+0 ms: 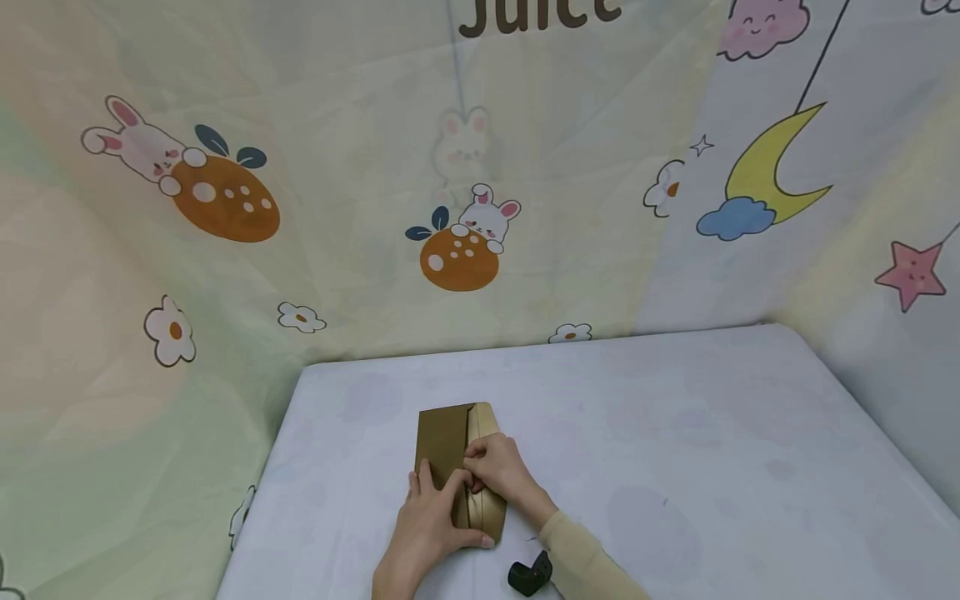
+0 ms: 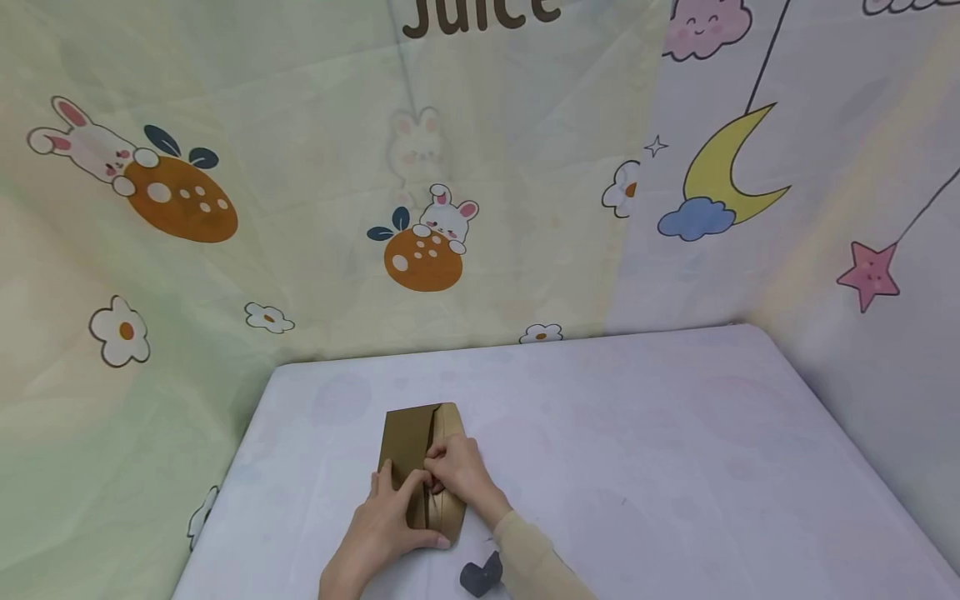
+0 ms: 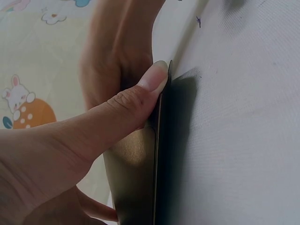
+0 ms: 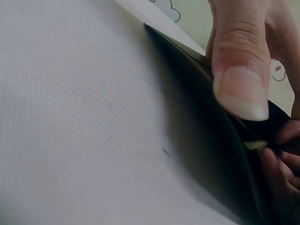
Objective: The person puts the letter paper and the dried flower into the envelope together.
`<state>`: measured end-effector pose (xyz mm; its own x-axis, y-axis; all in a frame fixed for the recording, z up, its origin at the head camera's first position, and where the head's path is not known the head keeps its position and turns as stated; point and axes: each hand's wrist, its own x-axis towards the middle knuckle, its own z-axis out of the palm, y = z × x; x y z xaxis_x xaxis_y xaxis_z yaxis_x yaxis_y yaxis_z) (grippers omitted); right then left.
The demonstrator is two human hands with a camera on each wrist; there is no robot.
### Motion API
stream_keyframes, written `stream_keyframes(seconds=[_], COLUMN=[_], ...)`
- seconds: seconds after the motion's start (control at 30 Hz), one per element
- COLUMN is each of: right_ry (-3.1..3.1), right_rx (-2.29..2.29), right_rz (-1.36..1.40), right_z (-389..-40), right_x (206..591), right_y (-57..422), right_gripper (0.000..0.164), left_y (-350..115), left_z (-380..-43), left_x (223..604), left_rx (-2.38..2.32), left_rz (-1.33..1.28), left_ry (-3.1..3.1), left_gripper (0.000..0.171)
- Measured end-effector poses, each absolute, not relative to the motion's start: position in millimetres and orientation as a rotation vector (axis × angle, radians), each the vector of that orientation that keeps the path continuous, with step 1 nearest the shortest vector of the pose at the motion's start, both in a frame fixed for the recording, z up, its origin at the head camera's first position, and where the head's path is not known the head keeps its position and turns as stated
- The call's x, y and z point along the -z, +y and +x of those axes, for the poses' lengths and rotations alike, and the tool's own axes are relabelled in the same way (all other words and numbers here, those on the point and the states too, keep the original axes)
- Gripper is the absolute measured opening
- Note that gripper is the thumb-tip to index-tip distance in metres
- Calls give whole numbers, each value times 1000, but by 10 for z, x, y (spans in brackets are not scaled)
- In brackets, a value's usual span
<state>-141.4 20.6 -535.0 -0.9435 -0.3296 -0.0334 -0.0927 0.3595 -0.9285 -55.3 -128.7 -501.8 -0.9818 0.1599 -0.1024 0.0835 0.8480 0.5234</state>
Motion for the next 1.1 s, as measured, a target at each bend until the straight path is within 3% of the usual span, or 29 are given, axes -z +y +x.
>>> stream_keyframes(seconds=[0.53,1.1], right_ry=[2426,2120], right_rx=[1560,1749], right_rz=[-405,-168], right_z=[-1443,-1496], right_x=[5355,5366], right_y=[199,180], right_gripper=[21,19], left_y=[-1284,-1272], left_z=[-559,-552], left_x=[5016,5006], left_rx=[-806,-806], left_rz=[171,149], left_ry=[2868,2854], left_gripper=[74,79])
